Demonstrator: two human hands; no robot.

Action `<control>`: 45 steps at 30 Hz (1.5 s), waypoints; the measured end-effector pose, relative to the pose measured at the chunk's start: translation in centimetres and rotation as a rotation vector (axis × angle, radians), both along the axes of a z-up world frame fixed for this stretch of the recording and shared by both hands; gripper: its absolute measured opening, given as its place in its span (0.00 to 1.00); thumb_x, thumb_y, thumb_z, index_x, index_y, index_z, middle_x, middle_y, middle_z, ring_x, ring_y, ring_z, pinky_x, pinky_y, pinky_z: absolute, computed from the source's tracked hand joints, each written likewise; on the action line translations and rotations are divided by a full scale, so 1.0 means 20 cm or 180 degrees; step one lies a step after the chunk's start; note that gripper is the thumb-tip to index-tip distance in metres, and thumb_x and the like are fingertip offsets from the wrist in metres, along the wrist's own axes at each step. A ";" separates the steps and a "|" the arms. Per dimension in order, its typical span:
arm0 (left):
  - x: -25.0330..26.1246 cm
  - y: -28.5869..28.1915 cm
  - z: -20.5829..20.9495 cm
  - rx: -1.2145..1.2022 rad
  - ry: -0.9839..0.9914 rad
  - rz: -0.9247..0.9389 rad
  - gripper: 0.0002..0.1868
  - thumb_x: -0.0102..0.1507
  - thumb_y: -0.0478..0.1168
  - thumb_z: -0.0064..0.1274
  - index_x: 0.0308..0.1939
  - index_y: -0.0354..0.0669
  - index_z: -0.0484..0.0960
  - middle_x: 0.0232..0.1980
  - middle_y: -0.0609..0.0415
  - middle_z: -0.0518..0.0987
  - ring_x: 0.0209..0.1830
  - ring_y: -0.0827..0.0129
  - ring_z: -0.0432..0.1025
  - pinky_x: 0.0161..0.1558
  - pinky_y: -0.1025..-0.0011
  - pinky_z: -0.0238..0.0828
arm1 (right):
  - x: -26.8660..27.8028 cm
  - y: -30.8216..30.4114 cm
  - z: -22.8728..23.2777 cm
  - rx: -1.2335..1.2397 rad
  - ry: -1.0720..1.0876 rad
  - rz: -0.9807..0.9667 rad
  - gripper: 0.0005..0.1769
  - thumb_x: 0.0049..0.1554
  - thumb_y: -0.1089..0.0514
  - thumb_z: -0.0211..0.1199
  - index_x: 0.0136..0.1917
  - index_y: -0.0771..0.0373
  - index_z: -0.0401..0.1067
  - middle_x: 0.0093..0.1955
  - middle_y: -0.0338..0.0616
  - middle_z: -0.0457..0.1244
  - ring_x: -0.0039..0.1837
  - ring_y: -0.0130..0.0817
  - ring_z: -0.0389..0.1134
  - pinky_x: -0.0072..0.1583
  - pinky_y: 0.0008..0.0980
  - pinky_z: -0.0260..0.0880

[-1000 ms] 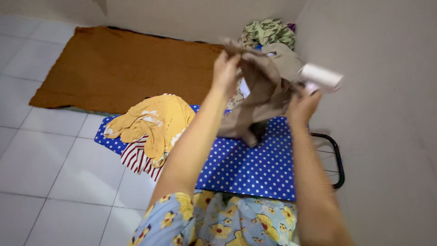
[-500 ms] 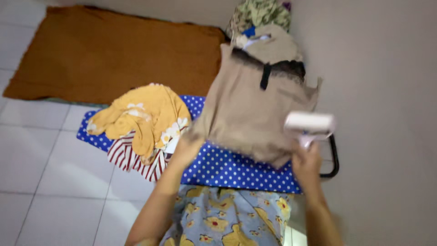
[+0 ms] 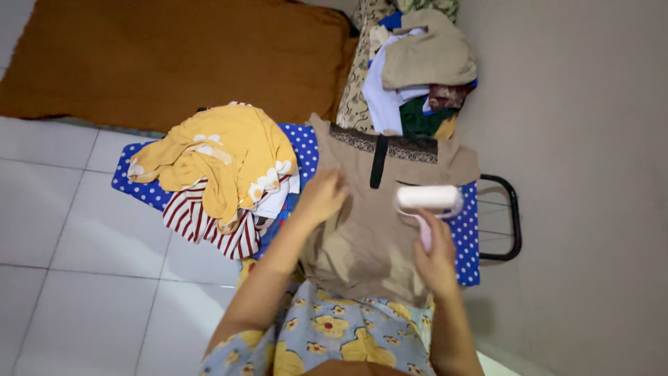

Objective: The person uses a lint roller to remove lint from several garments laid on a blue polka-dotted ironing board. The person rolls the sticky roller over a brown shirt, then a blue Mario-themed shirt, and other items, periodically lifting the roller to reposition the clothes.

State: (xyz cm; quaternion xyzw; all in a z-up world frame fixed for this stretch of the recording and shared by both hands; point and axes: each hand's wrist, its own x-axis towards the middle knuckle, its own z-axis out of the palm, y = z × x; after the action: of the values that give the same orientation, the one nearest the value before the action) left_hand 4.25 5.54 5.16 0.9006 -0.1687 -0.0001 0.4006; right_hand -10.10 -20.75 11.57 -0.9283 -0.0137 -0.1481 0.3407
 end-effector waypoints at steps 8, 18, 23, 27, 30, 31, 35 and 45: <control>-0.13 -0.17 -0.12 0.1667 0.0260 0.0522 0.48 0.64 0.61 0.44 0.76 0.27 0.50 0.81 0.34 0.43 0.83 0.46 0.31 0.77 0.48 0.25 | 0.23 0.24 -0.01 0.0261 0.0388 0.0068 0.28 0.61 0.61 0.58 0.73 0.62 0.61 0.62 0.63 0.66 0.62 0.58 0.71 0.60 0.45 0.70; -0.27 -0.06 -0.35 -0.0679 -0.0766 0.1050 0.34 0.69 0.44 0.46 0.74 0.26 0.58 0.78 0.32 0.58 0.80 0.39 0.51 0.79 0.49 0.45 | 1.08 0.55 -0.50 -0.0933 0.0346 -0.0069 0.24 0.63 0.61 0.51 0.72 0.69 0.65 0.59 0.68 0.66 0.60 0.64 0.68 0.60 0.54 0.69; -0.28 -0.05 -0.38 -0.1883 -0.0855 0.1314 0.27 0.72 0.37 0.39 0.72 0.25 0.59 0.74 0.29 0.61 0.75 0.40 0.58 0.74 0.54 0.55 | 0.93 0.65 -0.47 -0.1023 0.0937 -0.0055 0.30 0.59 0.64 0.48 0.74 0.71 0.58 0.58 0.72 0.64 0.57 0.67 0.69 0.55 0.57 0.70; -0.15 -0.08 -0.31 -0.2278 -0.0876 0.1604 0.16 0.74 0.38 0.39 0.60 0.31 0.73 0.63 0.37 0.74 0.65 0.47 0.69 0.68 0.58 0.64 | 0.47 0.60 -0.38 -0.1230 0.1451 0.0272 0.32 0.57 0.63 0.49 0.75 0.68 0.55 0.60 0.76 0.61 0.51 0.69 0.69 0.51 0.60 0.71; 0.06 -0.12 -0.25 -0.2053 -0.0629 0.1555 0.13 0.73 0.39 0.41 0.50 0.35 0.80 0.52 0.42 0.78 0.56 0.49 0.73 0.60 0.60 0.68 | 0.17 0.49 -0.30 -0.1094 0.1851 0.0441 0.25 0.64 0.58 0.47 0.73 0.62 0.62 0.53 0.67 0.67 0.51 0.63 0.72 0.54 0.59 0.70; 0.11 -0.14 -0.24 -0.1925 -0.0511 0.1485 0.13 0.73 0.39 0.42 0.48 0.35 0.81 0.48 0.44 0.78 0.52 0.49 0.73 0.58 0.60 0.69 | 0.10 0.44 -0.27 -0.0990 0.1619 0.0621 0.25 0.61 0.57 0.51 0.71 0.63 0.65 0.52 0.66 0.68 0.50 0.62 0.72 0.53 0.56 0.71; 0.26 -0.28 -0.19 -0.1716 -0.0115 0.0977 0.13 0.68 0.44 0.47 0.49 0.40 0.80 0.51 0.47 0.78 0.56 0.53 0.73 0.61 0.57 0.68 | -0.07 0.13 -0.01 -0.0097 0.1861 0.0605 0.25 0.60 0.54 0.57 0.70 0.56 0.70 0.50 0.57 0.72 0.49 0.52 0.75 0.51 0.44 0.75; 0.01 -0.39 -0.13 0.1659 0.0174 -0.0151 0.48 0.64 0.66 0.40 0.80 0.42 0.49 0.83 0.42 0.40 0.83 0.48 0.32 0.77 0.45 0.22 | 0.28 -0.19 -0.08 -0.0311 0.0274 -0.0598 0.21 0.62 0.55 0.58 0.66 0.64 0.74 0.56 0.64 0.68 0.60 0.57 0.71 0.60 0.44 0.71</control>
State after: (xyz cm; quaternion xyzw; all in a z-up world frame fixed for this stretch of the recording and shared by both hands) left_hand 4.54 -2.22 2.59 0.9689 -0.1731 -0.0772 0.1593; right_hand -4.50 -24.55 9.94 -0.9465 0.0808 -0.1386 0.2799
